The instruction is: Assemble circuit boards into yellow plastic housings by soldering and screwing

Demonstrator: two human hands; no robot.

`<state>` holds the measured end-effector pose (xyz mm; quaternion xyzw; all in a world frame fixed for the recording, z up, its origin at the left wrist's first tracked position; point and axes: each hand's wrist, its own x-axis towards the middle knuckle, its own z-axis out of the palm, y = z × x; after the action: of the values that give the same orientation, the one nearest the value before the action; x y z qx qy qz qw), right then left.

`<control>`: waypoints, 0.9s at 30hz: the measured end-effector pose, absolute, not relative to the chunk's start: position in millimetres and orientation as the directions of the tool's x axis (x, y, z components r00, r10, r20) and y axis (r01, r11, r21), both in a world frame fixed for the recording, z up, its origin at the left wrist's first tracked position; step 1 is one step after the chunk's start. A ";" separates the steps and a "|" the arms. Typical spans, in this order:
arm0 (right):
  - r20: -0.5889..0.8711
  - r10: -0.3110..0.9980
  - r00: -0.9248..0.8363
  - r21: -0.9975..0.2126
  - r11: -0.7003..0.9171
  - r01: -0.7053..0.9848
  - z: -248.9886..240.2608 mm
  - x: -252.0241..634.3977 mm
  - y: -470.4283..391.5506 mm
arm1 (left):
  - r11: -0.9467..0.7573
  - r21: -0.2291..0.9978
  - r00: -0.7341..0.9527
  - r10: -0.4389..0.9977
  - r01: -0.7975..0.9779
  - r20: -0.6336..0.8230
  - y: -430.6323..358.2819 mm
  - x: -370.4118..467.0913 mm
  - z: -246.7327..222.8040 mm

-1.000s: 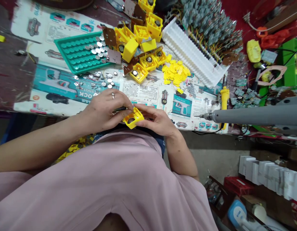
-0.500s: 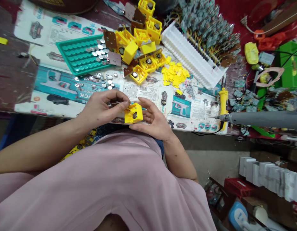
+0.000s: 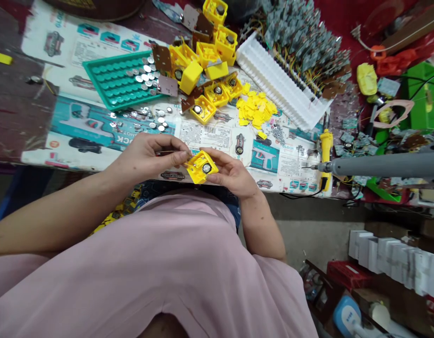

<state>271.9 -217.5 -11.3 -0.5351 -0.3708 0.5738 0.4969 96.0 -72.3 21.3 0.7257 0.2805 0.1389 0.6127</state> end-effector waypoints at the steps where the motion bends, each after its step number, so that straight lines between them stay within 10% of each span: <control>1: -0.250 0.966 0.069 -0.954 -0.234 -0.188 -11.6 272.1 -217.9 | -0.098 0.967 0.805 0.577 0.236 -0.138 -72.4 95.9 20.8; 11: -0.233 0.930 0.285 -0.971 -0.238 -0.019 -3.3 274.1 -219.5 | -0.153 0.949 0.798 0.587 0.277 -0.138 -73.8 94.3 14.5; 15: 0.226 0.790 0.571 -0.845 -0.133 0.518 5.9 267.3 -229.2 | -0.246 0.921 0.807 0.581 0.300 -0.108 -73.6 95.6 7.8; 19: 0.856 0.320 0.405 -0.425 -0.010 0.905 25.4 282.5 -252.6 | -0.336 0.877 0.811 0.576 0.343 -0.096 -72.8 97.2 6.2; 23: 0.909 -0.370 0.191 -0.291 -0.236 0.927 49.3 348.9 -292.6 | -0.500 0.735 0.810 0.575 0.457 -0.112 -70.8 96.0 13.4; 27: 0.847 0.041 0.530 -0.350 -0.708 0.613 42.1 417.8 -344.5 | -0.651 0.558 0.837 0.523 0.515 -0.162 -71.0 94.0 25.9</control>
<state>417.8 -344.5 42.1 -0.8121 -0.2013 -0.4410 0.3248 94.0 -71.0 25.9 0.9084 0.2858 0.0069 0.3050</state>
